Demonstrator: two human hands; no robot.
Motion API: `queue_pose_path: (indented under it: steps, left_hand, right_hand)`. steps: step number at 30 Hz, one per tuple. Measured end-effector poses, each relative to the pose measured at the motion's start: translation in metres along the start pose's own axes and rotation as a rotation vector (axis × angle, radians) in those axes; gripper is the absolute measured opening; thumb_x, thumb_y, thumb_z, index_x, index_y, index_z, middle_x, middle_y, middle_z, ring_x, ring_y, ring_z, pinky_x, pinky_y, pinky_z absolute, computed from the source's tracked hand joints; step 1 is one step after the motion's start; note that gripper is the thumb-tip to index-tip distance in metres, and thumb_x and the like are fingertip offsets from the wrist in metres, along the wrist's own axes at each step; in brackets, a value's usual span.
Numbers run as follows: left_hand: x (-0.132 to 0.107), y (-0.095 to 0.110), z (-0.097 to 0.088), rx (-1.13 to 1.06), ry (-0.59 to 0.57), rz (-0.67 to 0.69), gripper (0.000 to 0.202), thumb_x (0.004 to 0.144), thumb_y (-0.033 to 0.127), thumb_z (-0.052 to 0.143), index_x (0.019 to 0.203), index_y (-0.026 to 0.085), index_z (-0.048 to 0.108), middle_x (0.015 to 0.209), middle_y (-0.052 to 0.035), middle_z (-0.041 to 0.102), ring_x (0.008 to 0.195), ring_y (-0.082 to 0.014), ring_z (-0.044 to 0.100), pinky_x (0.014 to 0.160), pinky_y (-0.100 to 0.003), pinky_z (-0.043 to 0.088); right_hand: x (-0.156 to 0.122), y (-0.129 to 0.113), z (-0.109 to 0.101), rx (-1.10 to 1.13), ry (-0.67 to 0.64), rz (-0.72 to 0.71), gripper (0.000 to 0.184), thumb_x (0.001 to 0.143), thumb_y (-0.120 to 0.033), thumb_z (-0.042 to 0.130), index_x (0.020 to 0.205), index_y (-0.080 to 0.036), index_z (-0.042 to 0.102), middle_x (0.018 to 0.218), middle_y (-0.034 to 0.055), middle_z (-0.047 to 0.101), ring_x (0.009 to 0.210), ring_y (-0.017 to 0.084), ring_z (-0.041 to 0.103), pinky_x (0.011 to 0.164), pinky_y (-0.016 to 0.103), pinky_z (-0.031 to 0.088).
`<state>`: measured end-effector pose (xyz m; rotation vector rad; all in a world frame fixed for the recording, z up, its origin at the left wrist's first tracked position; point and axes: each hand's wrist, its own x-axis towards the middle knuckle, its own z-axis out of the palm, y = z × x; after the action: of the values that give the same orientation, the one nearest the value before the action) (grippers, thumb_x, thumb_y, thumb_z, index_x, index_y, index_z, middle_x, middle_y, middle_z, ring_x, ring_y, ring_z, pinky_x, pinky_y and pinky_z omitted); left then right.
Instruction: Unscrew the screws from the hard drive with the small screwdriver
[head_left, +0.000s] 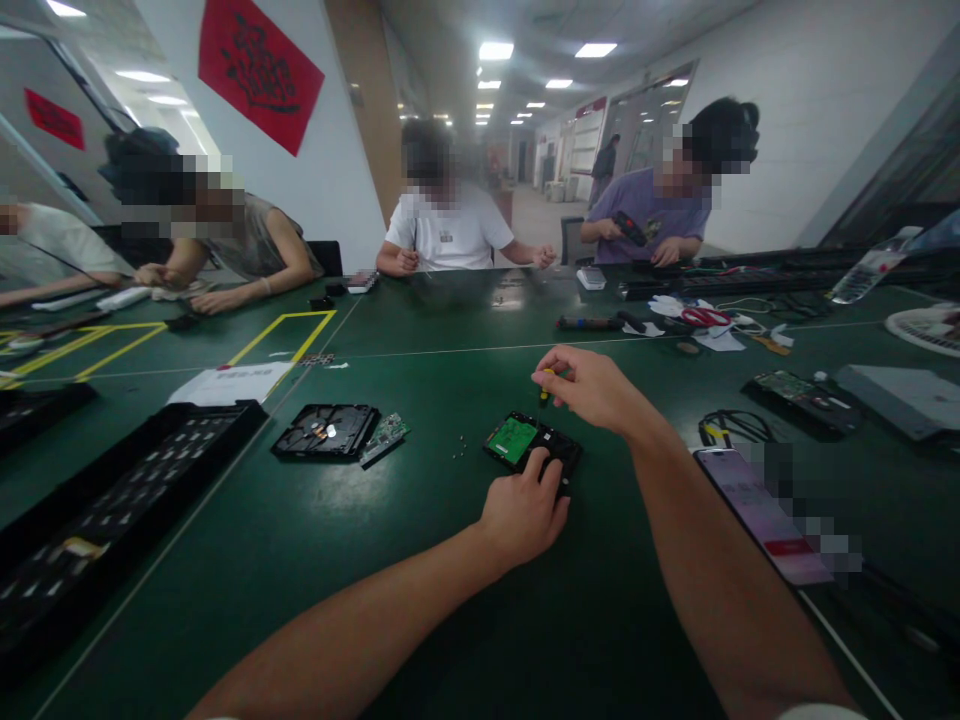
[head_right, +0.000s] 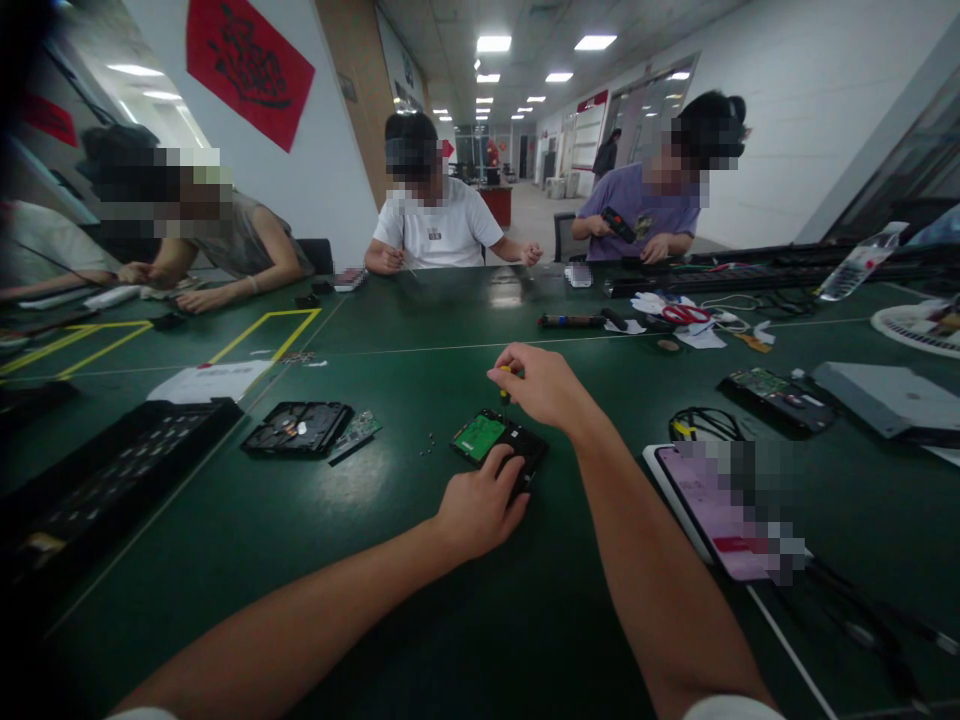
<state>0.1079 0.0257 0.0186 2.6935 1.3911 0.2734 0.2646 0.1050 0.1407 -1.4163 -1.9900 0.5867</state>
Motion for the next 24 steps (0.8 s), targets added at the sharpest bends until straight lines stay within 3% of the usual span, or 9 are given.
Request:
queue_pose_path:
  steps: [4,11,15,20,24]
  left_hand:
    - [-0.0007,0.0009,-0.0004,0.002,0.005,0.0,0.048,0.1,0.045,0.045,0.142,0.021,0.045,0.147,-0.0124,0.046,0.094,-0.0249,0.07,0.068,-0.039,0.062]
    - [-0.0007,0.0009,-0.0011,-0.013,-0.011,-0.017,0.049,0.1,0.046,0.046,0.143,0.022,0.045,0.148,-0.0125,0.045,0.096,-0.0248,0.07,0.072,-0.038,0.061]
    - [-0.0009,0.0009,-0.0025,-0.015,-0.019,-0.007,0.048,0.1,0.045,0.044,0.143,0.022,0.045,0.148,-0.0124,0.045,0.096,-0.0251,0.07,0.071,-0.038,0.062]
    - [-0.0011,0.0019,-0.0049,-0.007,-0.019,-0.007,0.048,0.1,0.045,0.044,0.143,0.022,0.044,0.148,-0.0129,0.045,0.098,-0.0254,0.07,0.072,-0.038,0.062]
    - [-0.0008,0.0022,-0.0061,-0.011,-0.029,-0.011,0.049,0.1,0.045,0.045,0.143,0.022,0.045,0.148,-0.0127,0.046,0.098,-0.0253,0.07,0.073,-0.037,0.062]
  right_hand:
    - [-0.0002,0.0,0.0022,0.072,-0.062,0.006,0.019,0.1,-0.027,0.055,0.111,-0.021,0.069,0.073,0.0008,0.072,0.06,0.015,0.068,0.058,0.025,0.051]
    - [0.0016,-0.001,0.0022,0.046,-0.055,-0.023,0.024,0.103,-0.027,0.048,0.109,-0.022,0.07,0.081,0.0017,0.073,0.066,0.015,0.07,0.064,0.025,0.052]
    - [0.0015,-0.0008,-0.0005,-0.039,-0.007,-0.016,0.018,0.101,-0.032,0.056,0.102,-0.02,0.069,0.087,0.0026,0.075,0.064,0.014,0.068,0.066,0.027,0.049]
    - [-0.0006,-0.0008,0.0004,-0.029,0.013,0.062,0.026,0.096,-0.046,0.065,0.095,-0.019,0.065,0.086,0.0049,0.076,0.061,0.015,0.068,0.061,0.027,0.049]
    - [-0.0014,-0.0018,0.0021,0.055,-0.046,0.043,0.015,0.099,-0.034,0.059,0.102,-0.02,0.065,0.074,0.0018,0.073,0.059,0.015,0.067,0.057,0.025,0.049]
